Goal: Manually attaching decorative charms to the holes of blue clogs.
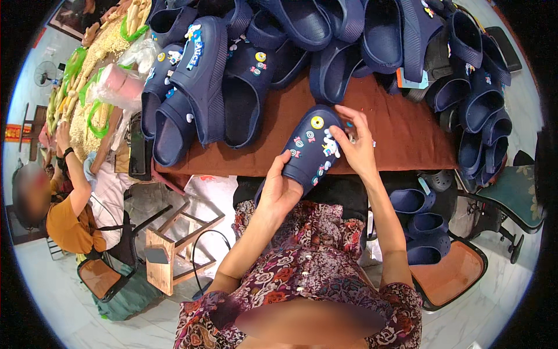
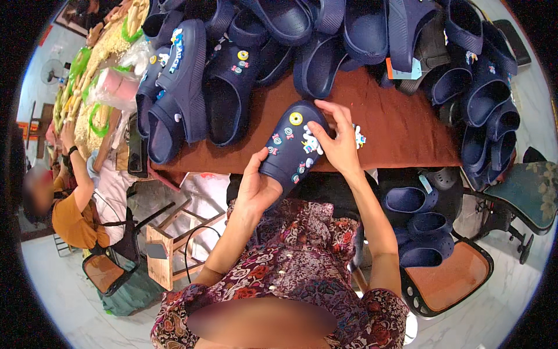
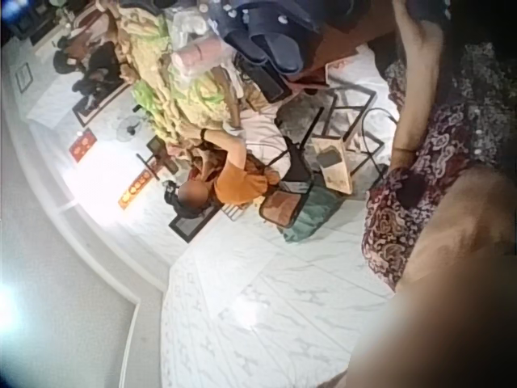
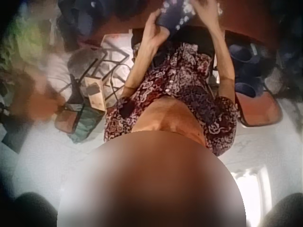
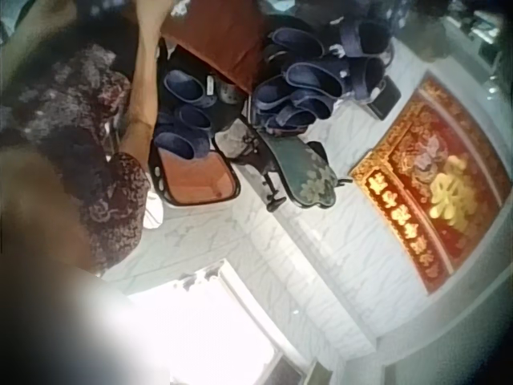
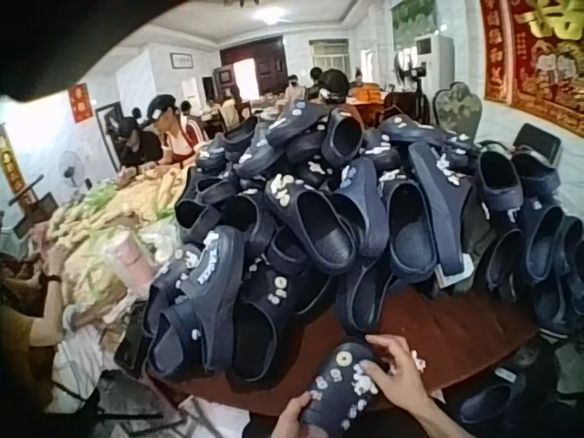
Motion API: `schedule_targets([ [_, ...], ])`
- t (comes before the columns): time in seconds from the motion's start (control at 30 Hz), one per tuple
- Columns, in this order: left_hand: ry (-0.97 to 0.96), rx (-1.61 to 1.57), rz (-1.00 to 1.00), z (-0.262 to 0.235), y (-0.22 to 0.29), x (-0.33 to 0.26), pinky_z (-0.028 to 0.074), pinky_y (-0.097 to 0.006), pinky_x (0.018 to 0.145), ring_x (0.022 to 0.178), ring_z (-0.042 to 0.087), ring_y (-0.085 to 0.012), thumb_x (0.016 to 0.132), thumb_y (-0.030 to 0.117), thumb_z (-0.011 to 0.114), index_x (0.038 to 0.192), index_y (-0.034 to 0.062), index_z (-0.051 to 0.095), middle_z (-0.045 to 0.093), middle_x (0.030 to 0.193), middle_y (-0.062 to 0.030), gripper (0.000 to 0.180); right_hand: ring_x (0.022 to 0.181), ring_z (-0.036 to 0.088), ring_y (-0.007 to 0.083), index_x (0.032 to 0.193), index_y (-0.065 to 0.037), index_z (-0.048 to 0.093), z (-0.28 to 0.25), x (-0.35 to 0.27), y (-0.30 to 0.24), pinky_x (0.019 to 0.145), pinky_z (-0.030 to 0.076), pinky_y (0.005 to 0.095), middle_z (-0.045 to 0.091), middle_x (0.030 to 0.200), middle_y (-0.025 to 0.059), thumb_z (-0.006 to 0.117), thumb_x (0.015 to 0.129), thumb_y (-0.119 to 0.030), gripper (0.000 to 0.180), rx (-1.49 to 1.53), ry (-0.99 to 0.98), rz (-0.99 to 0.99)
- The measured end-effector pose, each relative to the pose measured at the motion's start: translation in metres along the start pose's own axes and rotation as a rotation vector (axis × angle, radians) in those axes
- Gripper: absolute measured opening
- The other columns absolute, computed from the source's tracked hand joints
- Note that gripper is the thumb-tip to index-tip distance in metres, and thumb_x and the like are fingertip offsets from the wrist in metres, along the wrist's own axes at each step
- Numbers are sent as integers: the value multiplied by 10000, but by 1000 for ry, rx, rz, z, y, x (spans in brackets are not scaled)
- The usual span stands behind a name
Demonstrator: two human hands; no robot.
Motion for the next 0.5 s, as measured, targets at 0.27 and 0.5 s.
schedule_targets([
  [0.27,52,207,134,-2,-4,0,421,-400,1047,1193,540,-242,925,298,612,1288,14,457,557,1285,-123,486,1107,549,307,1073,-107,693,10,10,-40,946,432,387,548,1158,144,697,837,-204,255,-510,-159,-330],
  [0.5,24,184,182,0,-5,2,416,-399,1056,1202,530,-230,929,322,612,1300,19,448,539,1306,-118,506,1109,540,318,1042,-95,688,12,10,-35,943,430,400,547,1168,144,689,823,-195,242,-536,-158,-360],
])
Point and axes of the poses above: each hand's wrist, its own x-axis towards the middle knuckle, its own z-axis out of the palm, y = z × x, the point moved 5 cm from there along x, towards the middle knuckle
